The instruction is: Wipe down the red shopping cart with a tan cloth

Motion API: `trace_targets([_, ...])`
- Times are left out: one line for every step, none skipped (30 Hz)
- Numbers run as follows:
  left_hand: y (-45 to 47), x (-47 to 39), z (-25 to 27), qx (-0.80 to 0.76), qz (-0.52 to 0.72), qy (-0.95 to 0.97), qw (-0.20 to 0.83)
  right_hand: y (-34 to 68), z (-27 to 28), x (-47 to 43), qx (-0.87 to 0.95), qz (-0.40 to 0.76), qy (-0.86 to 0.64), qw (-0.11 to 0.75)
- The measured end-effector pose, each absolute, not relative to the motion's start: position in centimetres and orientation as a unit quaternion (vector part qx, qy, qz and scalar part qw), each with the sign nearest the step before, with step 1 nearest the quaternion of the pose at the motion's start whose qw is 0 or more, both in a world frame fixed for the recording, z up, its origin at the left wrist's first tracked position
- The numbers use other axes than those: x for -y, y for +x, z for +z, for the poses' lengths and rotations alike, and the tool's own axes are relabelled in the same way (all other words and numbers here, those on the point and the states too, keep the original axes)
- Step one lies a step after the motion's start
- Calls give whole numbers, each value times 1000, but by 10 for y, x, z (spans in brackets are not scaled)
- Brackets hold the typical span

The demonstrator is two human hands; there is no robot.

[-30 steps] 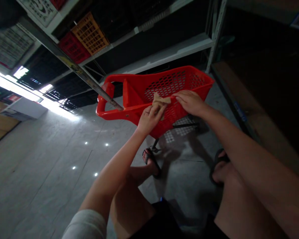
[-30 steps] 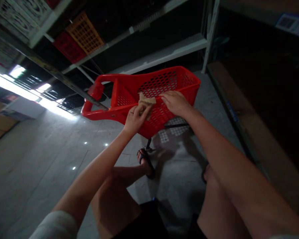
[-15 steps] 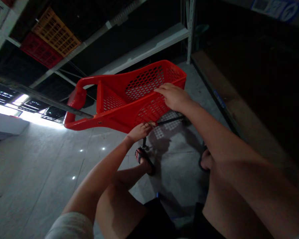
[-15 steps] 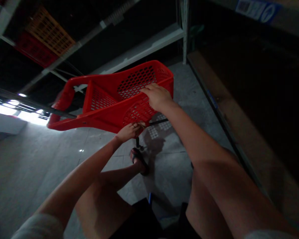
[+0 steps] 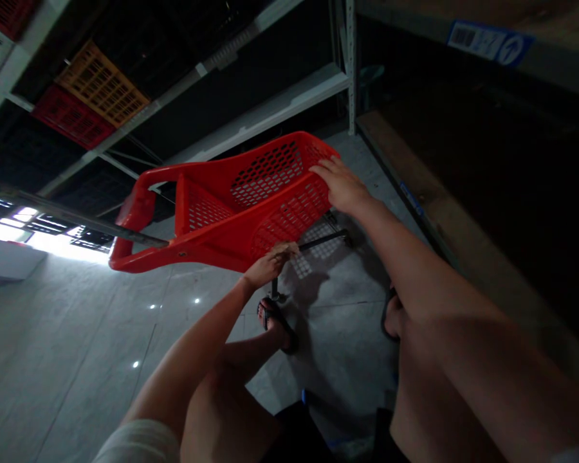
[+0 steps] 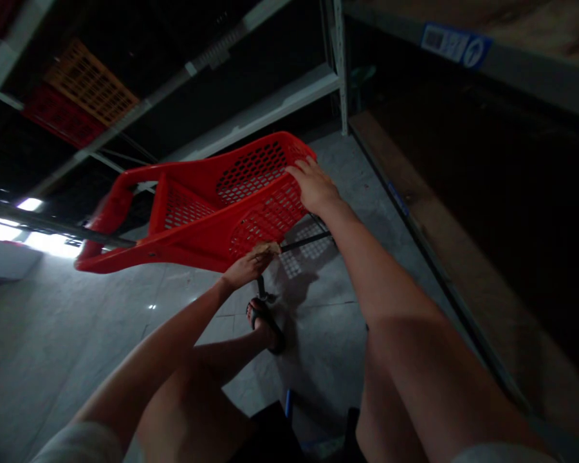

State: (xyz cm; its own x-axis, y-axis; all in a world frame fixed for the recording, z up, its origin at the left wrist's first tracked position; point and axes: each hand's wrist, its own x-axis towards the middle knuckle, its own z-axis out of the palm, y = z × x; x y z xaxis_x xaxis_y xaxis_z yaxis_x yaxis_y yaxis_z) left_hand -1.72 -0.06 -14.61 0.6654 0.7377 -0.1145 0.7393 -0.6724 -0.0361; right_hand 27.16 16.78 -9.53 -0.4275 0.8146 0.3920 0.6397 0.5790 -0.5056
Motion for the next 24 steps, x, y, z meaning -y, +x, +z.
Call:
trace_targets([-20,-2,-135,-398,-63,915,4,269,-93,-167,832,142,-437,312])
trace_targets([-21,-7,-121,-394,-62,917,2,265,-90,-165,829,142,-438,317])
trace_targets([-20,-15,-103,-394,-55,917,-6,261,-87,-163,826,141,-440,324])
trace_targets([-17,-23,-85,-400,-39,916,-22,257,-83,-159,822,139,-442,332])
trace_targets([-13,-32,-66,-410,-18,911,-45,252,-79,-156,819,140,-442,338])
trace_targets([-8,-38,-49,-426,12,901,-81,245,-74,-151,820,143,-438,341])
trace_targets([-3,-43,-34,-445,41,887,-118,238,-70,-147,824,147,-429,340])
trace_targets([0,-44,-22,-467,65,869,-152,230,-66,-141,830,152,-417,338])
trace_targets([3,-42,-13,-490,80,849,-178,221,-62,-136,837,157,-403,335])
trace_targets([4,-38,-7,-514,82,832,-193,211,-59,-129,842,160,-390,336])
trace_targets([3,-30,-3,-535,75,817,-203,200,-57,-123,846,165,-377,339])
trace_targets([1,-20,-1,-551,62,805,-210,188,-55,-115,848,171,-366,344])
trace_targets([-4,-9,1,-563,48,795,-219,178,-54,-107,848,179,-356,349])
trace_targets([-12,5,4,-570,36,788,-229,168,-54,-99,848,187,-348,354])
trace_targets([-23,20,9,-573,28,783,-239,159,-55,-91,848,190,-343,356])
trace_targets([-37,37,15,-574,26,781,-245,153,-57,-84,850,187,-338,357])
trace_targets([-53,55,23,-572,28,782,-246,148,-60,-77,853,179,-333,358])
trace_targets([-73,74,32,-571,34,783,-243,146,-63,-72,858,168,-325,360])
trace_targets([-94,95,42,-571,42,785,-238,145,-67,-68,864,156,-313,363])
trace_targets([-116,115,53,-573,53,784,-234,145,-71,-66,868,147,-301,368])
trace_targets([-137,134,63,-581,70,775,-237,146,-75,-65,870,141,-290,373])
trace_targets([-155,150,71,-594,95,759,-250,148,-78,-64,870,139,-283,380])
trace_targets([-168,162,77,-613,134,730,-269,149,-80,-64,866,141,-283,387])
trace_targets([-176,170,80,-634,182,694,-287,151,-82,-63,860,148,-289,393])
